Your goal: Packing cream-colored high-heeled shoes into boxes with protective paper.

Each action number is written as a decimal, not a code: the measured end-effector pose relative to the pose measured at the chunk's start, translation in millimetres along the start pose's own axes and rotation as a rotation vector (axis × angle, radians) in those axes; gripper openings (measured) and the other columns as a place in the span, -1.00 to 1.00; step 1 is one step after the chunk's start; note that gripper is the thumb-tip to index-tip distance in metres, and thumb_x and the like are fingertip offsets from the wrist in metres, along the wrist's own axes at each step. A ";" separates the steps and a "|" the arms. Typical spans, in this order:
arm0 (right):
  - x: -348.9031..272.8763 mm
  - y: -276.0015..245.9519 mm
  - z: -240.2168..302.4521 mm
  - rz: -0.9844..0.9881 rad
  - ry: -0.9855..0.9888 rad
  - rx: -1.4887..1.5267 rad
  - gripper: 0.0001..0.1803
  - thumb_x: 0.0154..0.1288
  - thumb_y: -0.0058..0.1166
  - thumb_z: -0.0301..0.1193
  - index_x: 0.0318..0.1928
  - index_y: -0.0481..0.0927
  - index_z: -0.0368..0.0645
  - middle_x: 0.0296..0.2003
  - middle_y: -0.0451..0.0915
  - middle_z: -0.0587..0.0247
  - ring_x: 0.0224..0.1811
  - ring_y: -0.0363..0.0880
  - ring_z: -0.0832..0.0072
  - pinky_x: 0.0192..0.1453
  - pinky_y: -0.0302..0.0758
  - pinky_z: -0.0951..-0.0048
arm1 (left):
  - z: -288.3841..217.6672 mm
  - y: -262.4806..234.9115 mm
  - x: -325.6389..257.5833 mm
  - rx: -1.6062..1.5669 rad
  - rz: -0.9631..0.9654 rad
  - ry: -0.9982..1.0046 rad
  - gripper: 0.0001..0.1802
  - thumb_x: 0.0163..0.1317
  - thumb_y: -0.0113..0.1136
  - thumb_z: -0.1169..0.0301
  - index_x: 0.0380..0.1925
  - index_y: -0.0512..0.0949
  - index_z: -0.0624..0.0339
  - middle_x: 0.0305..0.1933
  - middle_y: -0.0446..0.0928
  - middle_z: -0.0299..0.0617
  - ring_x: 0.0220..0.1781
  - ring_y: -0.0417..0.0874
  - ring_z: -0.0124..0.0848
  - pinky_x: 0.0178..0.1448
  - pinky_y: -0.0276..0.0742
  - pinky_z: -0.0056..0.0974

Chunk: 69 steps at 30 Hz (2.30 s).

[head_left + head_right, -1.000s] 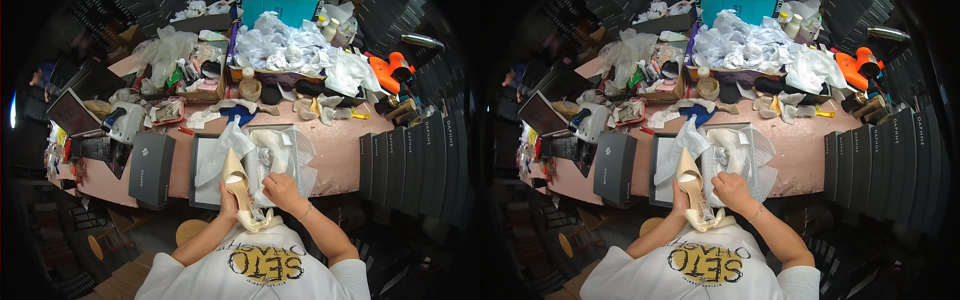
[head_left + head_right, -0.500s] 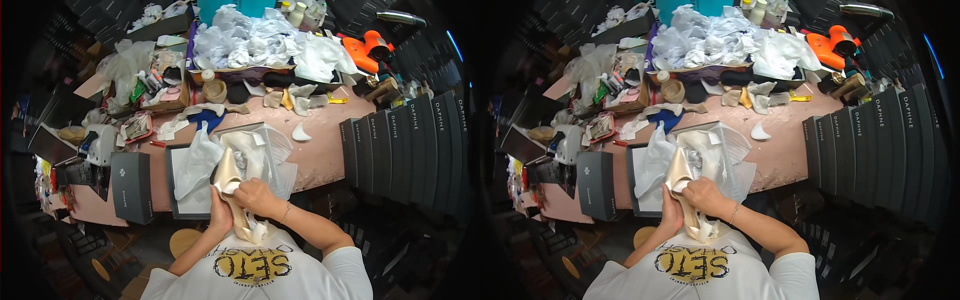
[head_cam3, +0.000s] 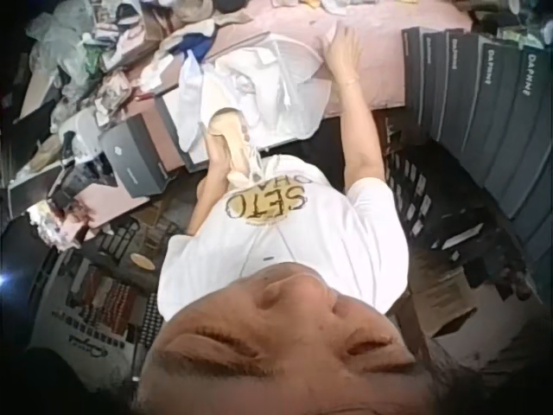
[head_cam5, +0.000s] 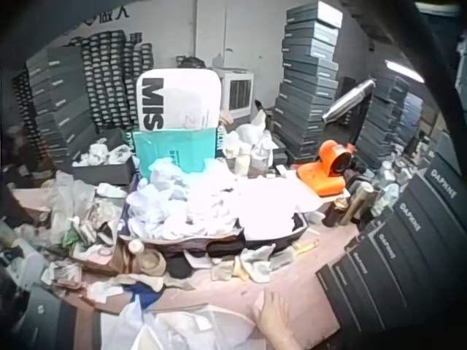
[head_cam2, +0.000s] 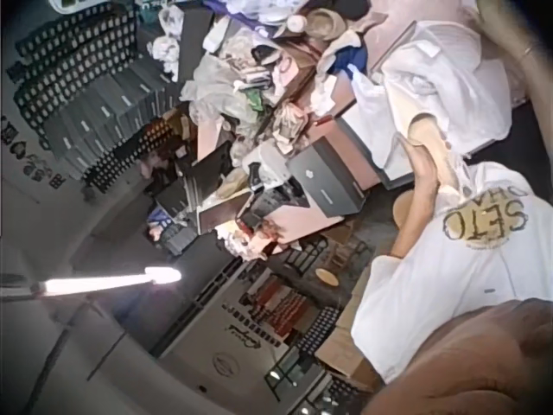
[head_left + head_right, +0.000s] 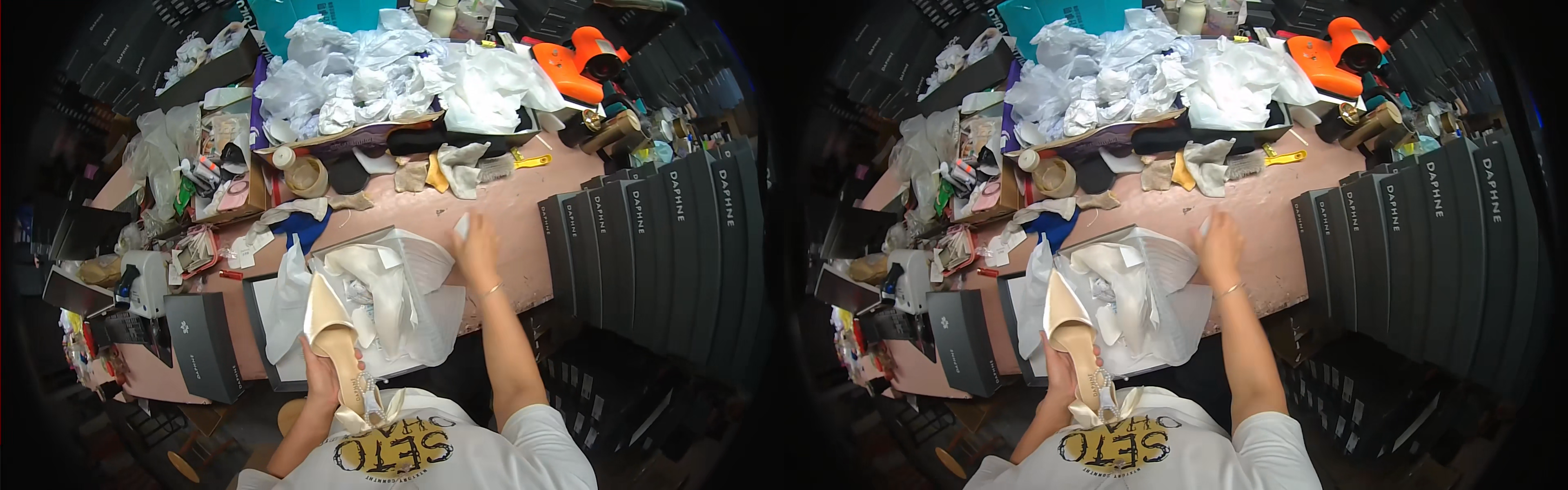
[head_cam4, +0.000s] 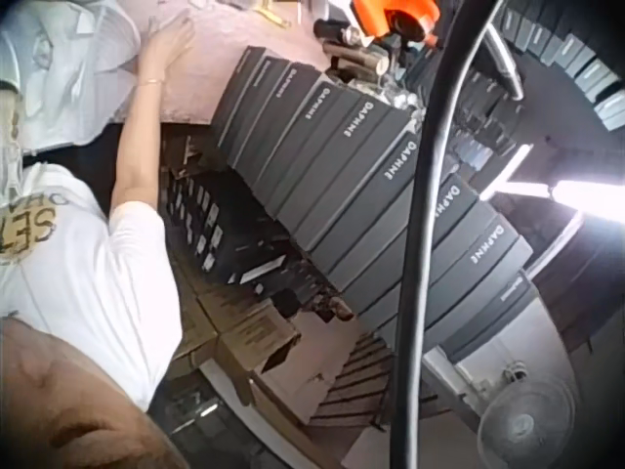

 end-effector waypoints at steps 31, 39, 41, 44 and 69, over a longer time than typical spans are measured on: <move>-238.3 10.7 218.6 0.754 -0.492 0.417 -0.34 0.37 -0.33 0.07 -0.24 0.49 -0.40 -0.33 0.45 -0.19 -0.15 0.41 -0.07 0.25 0.06 -0.13 | 29.2 -43.4 -56.9 -0.196 0.147 -0.012 -0.33 0.36 -0.39 -0.18 0.24 0.21 0.05 0.21 0.34 -0.17 0.25 0.35 -0.29 0.31 0.29 -0.13; -248.8 26.4 230.8 0.458 -0.547 0.560 -0.26 0.35 -0.35 0.11 0.00 0.44 -0.44 -0.08 0.45 -0.25 0.05 0.35 -0.07 0.16 0.16 0.04 | -24.1 -67.7 19.0 0.081 0.171 0.171 -0.54 0.30 -0.03 -0.06 -0.06 0.24 0.03 -0.22 0.44 -0.11 -0.25 0.55 -0.25 -0.15 0.58 -0.13; -246.7 21.7 242.6 0.724 -0.443 0.472 -0.27 0.35 -0.35 0.09 0.03 0.42 -0.43 -0.06 0.44 -0.27 0.05 0.34 -0.08 0.14 0.18 0.05 | -36.4 -82.5 15.5 0.124 0.156 0.227 -0.56 0.32 -0.04 -0.04 -0.06 0.24 0.04 -0.25 0.42 -0.12 -0.26 0.54 -0.26 -0.18 0.57 -0.12; -241.7 -3.7 257.5 0.945 -0.587 0.447 -0.28 0.35 -0.34 0.10 0.03 0.44 -0.38 -0.09 0.48 -0.24 0.06 0.36 -0.11 0.21 0.15 0.01 | -42.6 -81.1 -6.5 0.141 0.014 0.272 -0.58 0.34 -0.07 -0.02 -0.05 0.25 0.04 -0.27 0.42 -0.12 -0.27 0.54 -0.27 -0.18 0.56 -0.12; -211.1 25.3 141.7 0.625 -0.589 0.084 -0.67 0.17 0.05 -0.32 -0.03 0.51 -0.04 -0.04 0.48 0.17 0.00 0.48 0.24 0.00 0.42 0.18 | 21.0 -25.1 -58.0 -0.330 0.600 -0.188 -0.29 0.31 -0.16 -0.13 0.29 0.11 0.10 0.18 0.35 0.04 0.11 0.50 -0.05 0.09 0.51 0.05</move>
Point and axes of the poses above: each hand's wrist, its own x-axis towards the middle knuckle, its own y-axis out of the palm, z = x × y, the point moved 4 cm from there along x, towards the middle knuckle
